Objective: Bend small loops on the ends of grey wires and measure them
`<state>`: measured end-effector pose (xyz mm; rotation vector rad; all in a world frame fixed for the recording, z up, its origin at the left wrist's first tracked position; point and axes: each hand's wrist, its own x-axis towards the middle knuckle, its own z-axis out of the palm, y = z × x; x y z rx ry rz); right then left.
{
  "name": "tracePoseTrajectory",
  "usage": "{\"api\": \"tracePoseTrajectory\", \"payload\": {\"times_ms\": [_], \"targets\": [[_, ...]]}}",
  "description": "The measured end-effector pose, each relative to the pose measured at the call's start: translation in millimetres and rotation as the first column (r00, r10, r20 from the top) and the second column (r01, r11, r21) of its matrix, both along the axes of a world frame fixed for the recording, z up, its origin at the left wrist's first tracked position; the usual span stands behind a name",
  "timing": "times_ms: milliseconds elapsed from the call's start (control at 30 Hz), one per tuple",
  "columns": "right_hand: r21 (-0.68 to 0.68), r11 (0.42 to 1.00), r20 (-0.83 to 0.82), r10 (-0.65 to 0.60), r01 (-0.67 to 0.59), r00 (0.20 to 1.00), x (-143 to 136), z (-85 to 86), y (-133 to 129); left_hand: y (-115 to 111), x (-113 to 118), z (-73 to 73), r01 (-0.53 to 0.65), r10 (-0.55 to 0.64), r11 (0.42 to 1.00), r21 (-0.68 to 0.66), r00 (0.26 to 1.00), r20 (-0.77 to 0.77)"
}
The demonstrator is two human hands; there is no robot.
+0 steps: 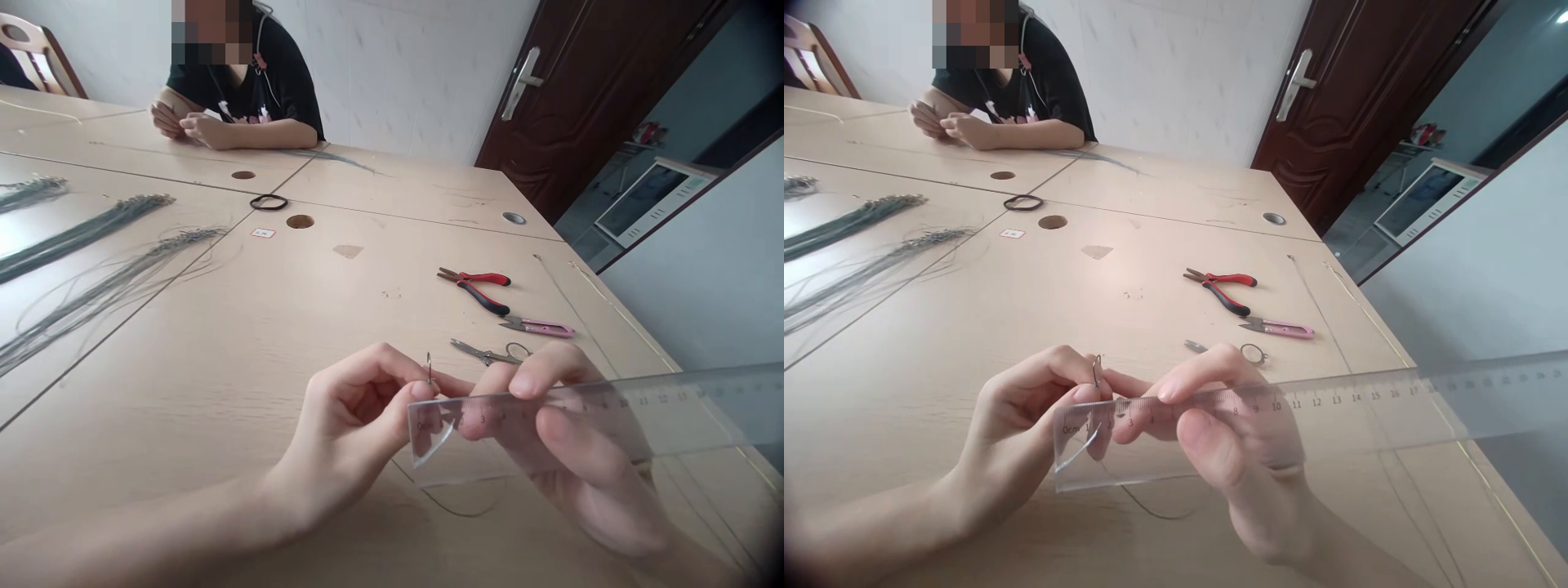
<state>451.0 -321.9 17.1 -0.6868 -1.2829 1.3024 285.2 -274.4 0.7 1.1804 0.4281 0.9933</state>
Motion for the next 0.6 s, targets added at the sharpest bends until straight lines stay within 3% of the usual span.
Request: {"api": "tracePoseTrajectory", "payload": {"times_ms": [267, 600], "targets": [[0.012, 1.0, 0.054, 0.012, -0.013, 0.998, 6, -2.0, -4, -3, -2, -1.1, -0.052, 0.057, 0.992, 0.113, 0.997, -0.042], [-0.04, 0.997, 0.049, -0.058, 0.06, 0.997, -2, 10.4, -3, -5, -3, -0.6, -0.07, 0.086, 0.968, 0.241, 0.995, -0.058]]}}
